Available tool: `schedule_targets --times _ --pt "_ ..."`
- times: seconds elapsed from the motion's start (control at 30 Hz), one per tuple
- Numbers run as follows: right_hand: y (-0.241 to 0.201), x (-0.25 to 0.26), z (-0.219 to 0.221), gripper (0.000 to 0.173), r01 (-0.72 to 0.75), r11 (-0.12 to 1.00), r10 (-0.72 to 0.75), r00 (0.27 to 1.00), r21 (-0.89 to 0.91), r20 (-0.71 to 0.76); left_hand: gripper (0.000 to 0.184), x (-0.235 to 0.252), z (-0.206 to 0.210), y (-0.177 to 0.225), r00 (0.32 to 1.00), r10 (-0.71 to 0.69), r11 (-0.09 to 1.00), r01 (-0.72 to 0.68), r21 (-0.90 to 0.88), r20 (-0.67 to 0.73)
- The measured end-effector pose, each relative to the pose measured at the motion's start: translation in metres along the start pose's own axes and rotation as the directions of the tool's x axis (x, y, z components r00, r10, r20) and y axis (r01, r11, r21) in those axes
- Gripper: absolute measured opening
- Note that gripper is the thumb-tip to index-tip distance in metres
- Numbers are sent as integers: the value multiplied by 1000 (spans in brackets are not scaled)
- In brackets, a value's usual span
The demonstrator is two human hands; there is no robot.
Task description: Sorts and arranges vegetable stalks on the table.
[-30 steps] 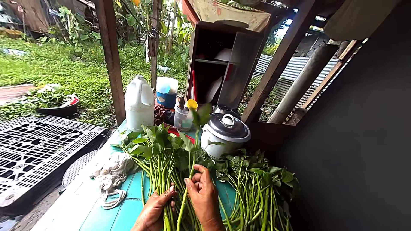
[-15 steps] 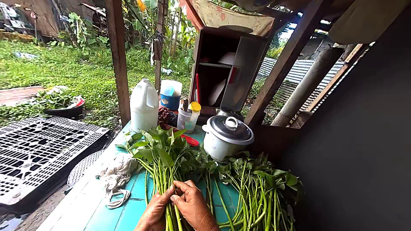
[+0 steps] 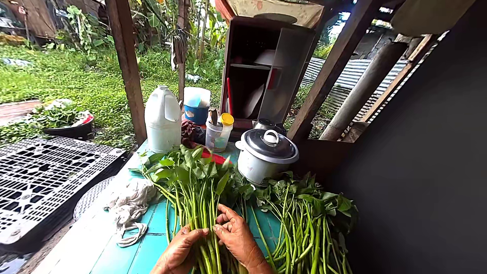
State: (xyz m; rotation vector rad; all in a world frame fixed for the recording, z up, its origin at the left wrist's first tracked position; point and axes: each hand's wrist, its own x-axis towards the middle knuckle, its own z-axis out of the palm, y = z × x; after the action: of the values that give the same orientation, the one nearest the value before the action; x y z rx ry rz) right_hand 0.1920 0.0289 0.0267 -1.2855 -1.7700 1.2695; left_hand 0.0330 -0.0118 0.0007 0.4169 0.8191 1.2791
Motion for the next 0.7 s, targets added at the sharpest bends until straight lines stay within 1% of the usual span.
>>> schedule_targets --times 0.13,0.23,0.3,0.37,0.43,0.47,0.53,0.6,0.7 --pt "17 2 15 61 8 1000 -8 1000 10 -10 30 1 -2 0 1000 -26 999 27 26 -15" --pt "19 -1 16 63 32 999 -32 999 2 -25 35 3 -7 -1 1000 0 1000 0 20 2" --pt "17 -5 14 68 36 999 -36 999 3 -30 34 4 -11 -4 998 23 1000 -23 -1 57" --pt "16 -8 11 73 36 999 -36 999 0 -30 30 8 -20 -7 987 37 999 -31 -41 154" --pt "16 -11 8 72 42 999 -42 999 -7 -32 28 11 -28 -9 969 22 997 -1 -83 246" --pt "16 -11 7 69 40 999 -40 999 -8 -35 29 10 -27 -9 966 8 996 14 -83 257" --pt "15 -11 5 64 33 999 -33 998 1 -52 26 7 -18 -8 983 -1 996 18 -90 185" --pt "17 -10 4 61 26 999 -24 997 32 -78 32 4 -9 -7 995 16 999 -12 -43 99" --pt "20 -8 5 56 51 994 -34 986 101 -164 42 2 -8 -3 994 64 998 -63 -13 85"
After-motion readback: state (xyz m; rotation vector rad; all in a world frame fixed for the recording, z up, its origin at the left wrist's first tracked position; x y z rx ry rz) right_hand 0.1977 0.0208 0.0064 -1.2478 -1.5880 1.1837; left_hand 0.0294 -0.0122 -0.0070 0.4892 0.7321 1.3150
